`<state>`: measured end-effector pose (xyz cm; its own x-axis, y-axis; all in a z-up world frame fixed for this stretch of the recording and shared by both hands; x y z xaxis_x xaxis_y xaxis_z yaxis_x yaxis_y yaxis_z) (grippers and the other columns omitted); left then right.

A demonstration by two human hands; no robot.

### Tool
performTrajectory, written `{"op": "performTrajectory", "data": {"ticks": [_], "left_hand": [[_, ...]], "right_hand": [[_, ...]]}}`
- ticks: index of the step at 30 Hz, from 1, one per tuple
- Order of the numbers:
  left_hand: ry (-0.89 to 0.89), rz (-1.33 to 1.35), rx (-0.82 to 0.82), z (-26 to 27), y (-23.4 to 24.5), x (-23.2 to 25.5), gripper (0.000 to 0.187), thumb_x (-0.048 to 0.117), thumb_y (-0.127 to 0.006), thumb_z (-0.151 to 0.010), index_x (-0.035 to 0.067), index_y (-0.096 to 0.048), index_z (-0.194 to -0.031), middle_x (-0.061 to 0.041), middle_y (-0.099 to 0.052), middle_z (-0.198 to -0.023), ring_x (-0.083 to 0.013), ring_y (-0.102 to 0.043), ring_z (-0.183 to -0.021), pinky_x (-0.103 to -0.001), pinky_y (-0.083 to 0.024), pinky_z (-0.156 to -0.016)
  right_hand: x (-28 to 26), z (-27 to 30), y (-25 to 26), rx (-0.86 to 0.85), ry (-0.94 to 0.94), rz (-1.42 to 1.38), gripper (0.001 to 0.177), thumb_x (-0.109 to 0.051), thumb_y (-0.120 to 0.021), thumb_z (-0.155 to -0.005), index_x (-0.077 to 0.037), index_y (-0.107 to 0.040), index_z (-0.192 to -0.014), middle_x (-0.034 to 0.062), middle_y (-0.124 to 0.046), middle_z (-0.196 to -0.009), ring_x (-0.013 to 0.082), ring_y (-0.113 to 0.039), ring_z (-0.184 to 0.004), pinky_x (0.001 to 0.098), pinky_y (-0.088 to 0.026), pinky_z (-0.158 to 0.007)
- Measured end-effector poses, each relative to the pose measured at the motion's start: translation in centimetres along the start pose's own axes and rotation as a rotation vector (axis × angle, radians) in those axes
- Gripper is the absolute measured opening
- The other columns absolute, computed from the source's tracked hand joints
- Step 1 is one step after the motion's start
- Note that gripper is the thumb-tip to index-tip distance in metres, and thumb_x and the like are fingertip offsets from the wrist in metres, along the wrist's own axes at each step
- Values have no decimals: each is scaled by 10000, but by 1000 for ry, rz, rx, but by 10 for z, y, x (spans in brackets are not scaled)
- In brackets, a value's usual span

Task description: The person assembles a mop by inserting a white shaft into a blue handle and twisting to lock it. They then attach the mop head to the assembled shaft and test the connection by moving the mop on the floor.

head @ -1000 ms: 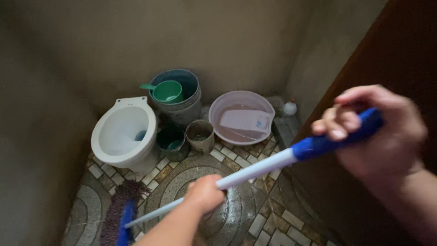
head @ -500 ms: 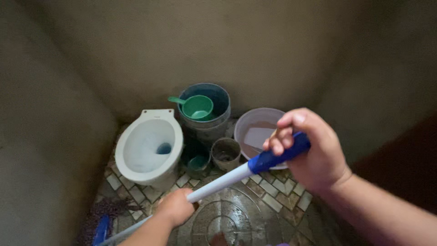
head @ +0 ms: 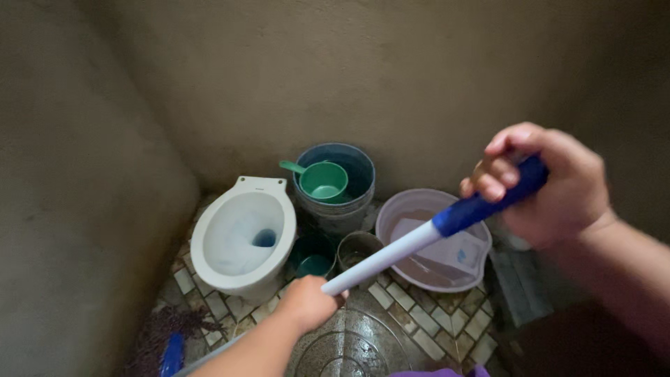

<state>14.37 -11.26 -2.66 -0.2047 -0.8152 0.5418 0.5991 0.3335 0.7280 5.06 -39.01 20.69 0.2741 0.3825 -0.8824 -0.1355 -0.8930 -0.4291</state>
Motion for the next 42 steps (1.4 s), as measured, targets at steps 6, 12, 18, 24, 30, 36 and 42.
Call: {"op": "performTrajectory", "data": {"ticks": [6,12,18,24,30,36,42], "left_hand": [[64,135,175,-18,9,66,420,518,-728,-833,153,-789,-1030,-162,-758,-1043,-355,-713,-1019,-447,-550,-906],[-7,261,246,-51,10,136,382,390,-736,-800,150,-763,-1095,-165,-759,-1071,-341,-730,-1027,-433,-567,-900],[68,319,254,-52,11,156,362,333,-689,-849,162,-741,-1163,-162,-734,-1143,-351,-696,-1091,-439,-550,-930],[167,358,281,-31,19,135,347,353,-697,-851,194,-747,-1155,-151,-733,-1141,-346,-686,-1109,-442,-540,-943],[208,315,307,-23,16,94,302,319,-694,-849,181,-758,-1110,-157,-739,-1106,-354,-693,-1083,-446,-547,-926],[264,309,338,6,-17,25,240,192,-673,-812,169,-757,-1035,-150,-748,-1026,-347,-714,-1027,-445,-550,-894],[432,347,343,55,-46,-43,160,215,-724,-812,160,-749,-960,-138,-765,-947,-322,-735,-954,-435,-557,-860]], "right_hand": [[-42,-73,57,-316,-14,-33,316,-266,-528,-1045,-1,-693,-991,36,-524,-660,222,-558,-720,513,-467,-934],[-80,-206,124,-849,-124,-185,268,-224,-495,-1046,-52,-690,-1107,-2,-633,-753,201,-676,-795,521,-480,-1031],[-77,-248,122,-1130,-174,-217,446,-309,-317,-1218,-92,-698,-1139,-43,-695,-745,172,-718,-876,471,-484,-1054],[-52,-233,101,-862,-50,-257,507,-370,-349,-1267,-33,-667,-1062,-17,-633,-650,153,-677,-673,448,-535,-894],[-48,-185,28,-514,63,-81,445,-358,-442,-1151,-38,-665,-937,-9,-487,-593,148,-554,-592,432,-515,-797],[-6,-125,-7,-376,-1,-45,386,-376,-493,-1024,-53,-682,-933,-3,-413,-585,171,-456,-549,460,-483,-692],[43,-63,-41,-338,-183,-148,269,-276,-521,-948,-36,-642,-933,37,-439,-642,206,-465,-599,478,-470,-744]]}}
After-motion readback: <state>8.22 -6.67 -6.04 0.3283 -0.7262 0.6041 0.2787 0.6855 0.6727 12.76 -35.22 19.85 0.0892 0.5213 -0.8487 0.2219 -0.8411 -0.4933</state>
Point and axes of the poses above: each hand's wrist, its own z-axis away from the middle knuckle, its own y-axis out of the back of the hand, x = y × z, the point moved 6 cm from there along -z, towards the middle knuckle
